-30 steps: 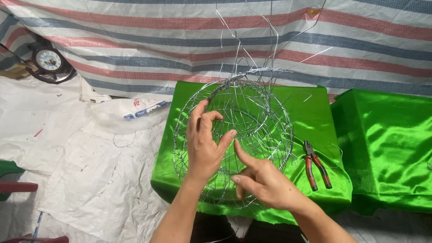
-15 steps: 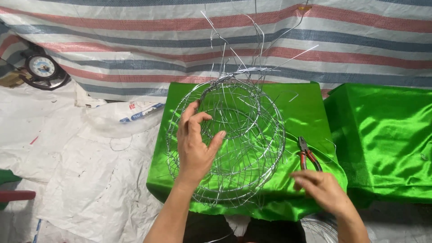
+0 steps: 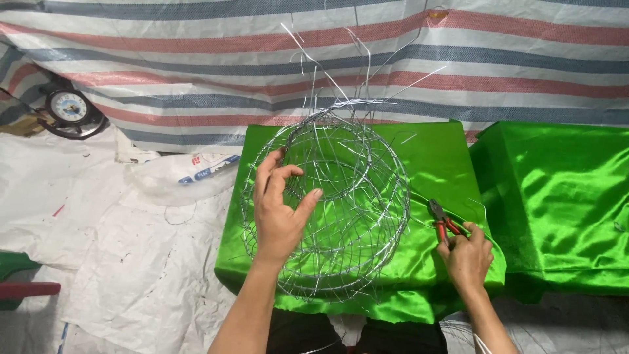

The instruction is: Connecting and securing metal wire elements to form a circular structure using hands and pliers.

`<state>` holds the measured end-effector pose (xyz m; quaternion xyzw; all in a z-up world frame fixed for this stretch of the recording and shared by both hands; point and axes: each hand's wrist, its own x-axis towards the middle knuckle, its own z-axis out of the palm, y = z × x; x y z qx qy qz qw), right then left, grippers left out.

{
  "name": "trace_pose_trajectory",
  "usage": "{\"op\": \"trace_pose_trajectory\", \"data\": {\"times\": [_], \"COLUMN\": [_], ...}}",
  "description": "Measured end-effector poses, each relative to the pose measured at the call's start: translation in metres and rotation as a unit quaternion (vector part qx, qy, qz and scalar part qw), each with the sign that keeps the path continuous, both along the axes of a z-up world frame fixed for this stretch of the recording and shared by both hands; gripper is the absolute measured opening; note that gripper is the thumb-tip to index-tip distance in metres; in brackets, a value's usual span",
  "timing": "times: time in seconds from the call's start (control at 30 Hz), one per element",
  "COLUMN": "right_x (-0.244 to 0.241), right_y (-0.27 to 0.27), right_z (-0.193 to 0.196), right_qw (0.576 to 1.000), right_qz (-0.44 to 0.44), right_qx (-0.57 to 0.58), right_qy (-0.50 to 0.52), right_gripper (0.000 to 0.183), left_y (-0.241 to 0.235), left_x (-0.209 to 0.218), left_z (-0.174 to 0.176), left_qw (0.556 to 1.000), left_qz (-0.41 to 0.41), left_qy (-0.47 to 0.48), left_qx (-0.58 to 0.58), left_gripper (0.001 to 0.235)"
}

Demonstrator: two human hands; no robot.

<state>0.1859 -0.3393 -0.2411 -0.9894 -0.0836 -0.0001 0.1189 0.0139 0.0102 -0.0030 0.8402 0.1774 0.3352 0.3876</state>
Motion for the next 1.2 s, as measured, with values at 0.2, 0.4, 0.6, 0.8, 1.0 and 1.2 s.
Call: {"op": "trace_pose_trajectory", "data": {"times": [0.2,0.4,0.6,0.8,1.0,1.2], "right_x": [0.012,-0.041,-0.102,-0.166,-0.177,-0.192], "right_y": [-0.053,-0.084,-0.004,0.08,0.128,0.138], "right_z": [-0.013,0.086,0.178,0.232,0.215,0.219], "right_qw": [0.966,0.595,0.426,0.22,0.167,0.14], "right_qz": [-0.001,0.119,0.348,0.203,0.189,0.12], "right_qx": [0.239,0.751,0.718,0.677,0.704,0.727], "right_qy": [-0.096,0.261,0.426,0.672,0.664,0.662], "right_gripper": [0.022,0.022,0.021,0.031,0.018,0.018], "left_y": [-0.003,-0.002,-0.005,-0.005,-0.003,-0.003], "left_x": [0.002,0.004,0.004,0.003,0.003,0.003], "left_z": [-0.005,-0.01,-0.007,-0.008,-0.007,-0.008], "left_qw": [0.999,0.999,0.999,0.998,0.998,0.998], "left_qz": [0.038,0.038,0.041,0.045,0.045,0.047], "left_qy": [0.013,0.006,0.015,0.026,0.028,0.025], "left_qx": [0.009,0.025,0.016,0.023,0.024,0.028], "left_gripper": [0.038,0.04,0.04,0.04,0.041,0.044]}}
